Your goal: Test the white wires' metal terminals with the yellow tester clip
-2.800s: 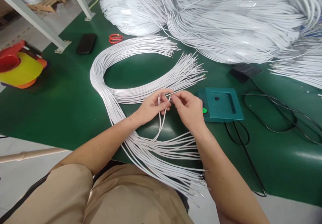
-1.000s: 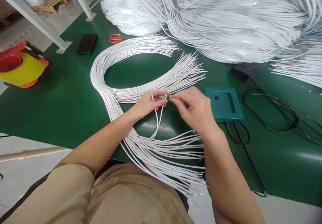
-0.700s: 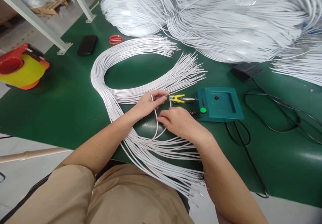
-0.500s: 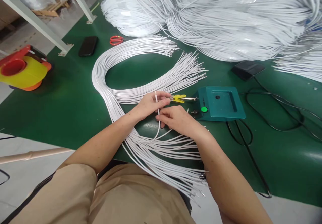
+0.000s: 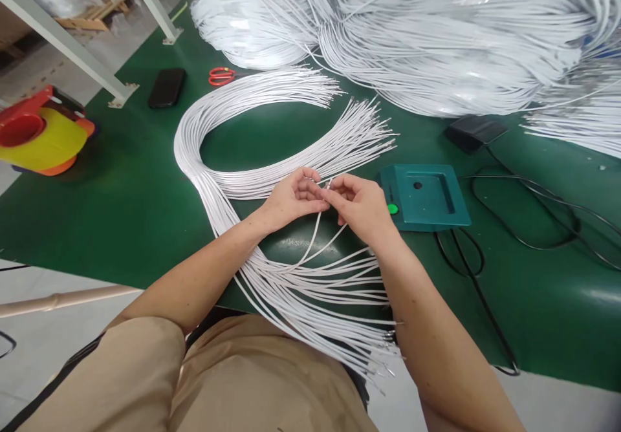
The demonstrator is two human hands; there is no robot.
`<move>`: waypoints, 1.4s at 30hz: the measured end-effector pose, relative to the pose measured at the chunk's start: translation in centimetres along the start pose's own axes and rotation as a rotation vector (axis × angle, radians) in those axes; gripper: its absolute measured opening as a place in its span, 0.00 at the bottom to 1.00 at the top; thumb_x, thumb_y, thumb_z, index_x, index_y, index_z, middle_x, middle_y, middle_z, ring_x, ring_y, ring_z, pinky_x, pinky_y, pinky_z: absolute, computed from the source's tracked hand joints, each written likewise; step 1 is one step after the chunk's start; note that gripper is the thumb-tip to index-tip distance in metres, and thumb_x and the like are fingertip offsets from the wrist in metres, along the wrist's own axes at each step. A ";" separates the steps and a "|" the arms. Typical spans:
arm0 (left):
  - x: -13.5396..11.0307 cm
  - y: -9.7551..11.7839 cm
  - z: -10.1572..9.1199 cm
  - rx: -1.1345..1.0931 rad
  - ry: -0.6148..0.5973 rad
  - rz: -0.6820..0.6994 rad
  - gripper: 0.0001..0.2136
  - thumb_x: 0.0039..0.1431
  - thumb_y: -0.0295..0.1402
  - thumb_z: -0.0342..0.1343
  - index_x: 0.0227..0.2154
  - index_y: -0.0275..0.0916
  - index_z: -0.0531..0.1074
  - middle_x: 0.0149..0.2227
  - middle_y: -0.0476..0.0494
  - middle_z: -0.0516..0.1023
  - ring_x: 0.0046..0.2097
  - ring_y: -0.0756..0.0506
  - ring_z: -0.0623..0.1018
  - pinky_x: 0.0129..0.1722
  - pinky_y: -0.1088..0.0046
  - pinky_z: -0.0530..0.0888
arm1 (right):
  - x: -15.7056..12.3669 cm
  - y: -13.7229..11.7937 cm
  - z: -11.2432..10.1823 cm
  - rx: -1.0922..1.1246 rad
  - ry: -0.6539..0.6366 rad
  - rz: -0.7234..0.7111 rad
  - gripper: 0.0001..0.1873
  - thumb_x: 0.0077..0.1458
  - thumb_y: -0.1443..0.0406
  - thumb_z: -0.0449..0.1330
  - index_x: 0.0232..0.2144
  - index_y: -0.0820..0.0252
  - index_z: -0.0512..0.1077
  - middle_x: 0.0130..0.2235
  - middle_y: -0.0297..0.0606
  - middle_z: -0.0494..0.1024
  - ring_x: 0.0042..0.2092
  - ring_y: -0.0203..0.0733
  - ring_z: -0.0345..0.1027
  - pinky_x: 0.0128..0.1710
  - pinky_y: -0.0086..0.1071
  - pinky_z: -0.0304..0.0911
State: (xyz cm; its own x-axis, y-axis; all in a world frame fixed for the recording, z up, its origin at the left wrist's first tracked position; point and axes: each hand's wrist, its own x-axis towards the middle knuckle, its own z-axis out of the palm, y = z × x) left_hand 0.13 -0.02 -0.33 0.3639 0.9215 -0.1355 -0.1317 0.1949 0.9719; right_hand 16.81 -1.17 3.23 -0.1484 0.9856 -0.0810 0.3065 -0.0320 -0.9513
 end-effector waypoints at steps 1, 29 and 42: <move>-0.1 0.0 0.0 0.010 -0.009 0.003 0.23 0.42 0.26 0.68 0.39 0.39 0.62 0.29 0.54 0.74 0.32 0.54 0.77 0.40 0.75 0.73 | 0.1 0.1 0.1 0.061 0.028 -0.005 0.12 0.47 0.57 0.64 0.25 0.60 0.71 0.20 0.28 0.69 0.18 0.29 0.58 0.17 0.25 0.55; -0.2 -0.1 0.6 -0.083 -0.031 0.047 0.21 0.47 0.34 0.68 0.34 0.39 0.58 0.28 0.53 0.77 0.30 0.51 0.79 0.37 0.73 0.75 | 0.7 0.4 0.5 0.614 -0.077 0.224 0.07 0.45 0.64 0.64 0.29 0.61 0.75 0.21 0.28 0.66 0.21 0.29 0.56 0.22 0.26 0.58; -0.3 -0.2 0.3 0.031 -0.069 0.122 0.21 0.52 0.35 0.64 0.47 0.41 0.63 0.30 0.52 0.73 0.32 0.51 0.78 0.39 0.73 0.75 | 0.5 0.5 0.2 0.421 0.079 0.117 0.08 0.44 0.62 0.67 0.27 0.62 0.78 0.25 0.33 0.76 0.24 0.30 0.61 0.25 0.27 0.60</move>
State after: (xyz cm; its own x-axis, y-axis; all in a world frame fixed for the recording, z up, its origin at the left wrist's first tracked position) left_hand 0.34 -0.44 -0.40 0.4098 0.9121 -0.0034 -0.1503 0.0712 0.9861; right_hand 16.73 -0.73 2.68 -0.0578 0.9805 -0.1879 -0.0957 -0.1928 -0.9766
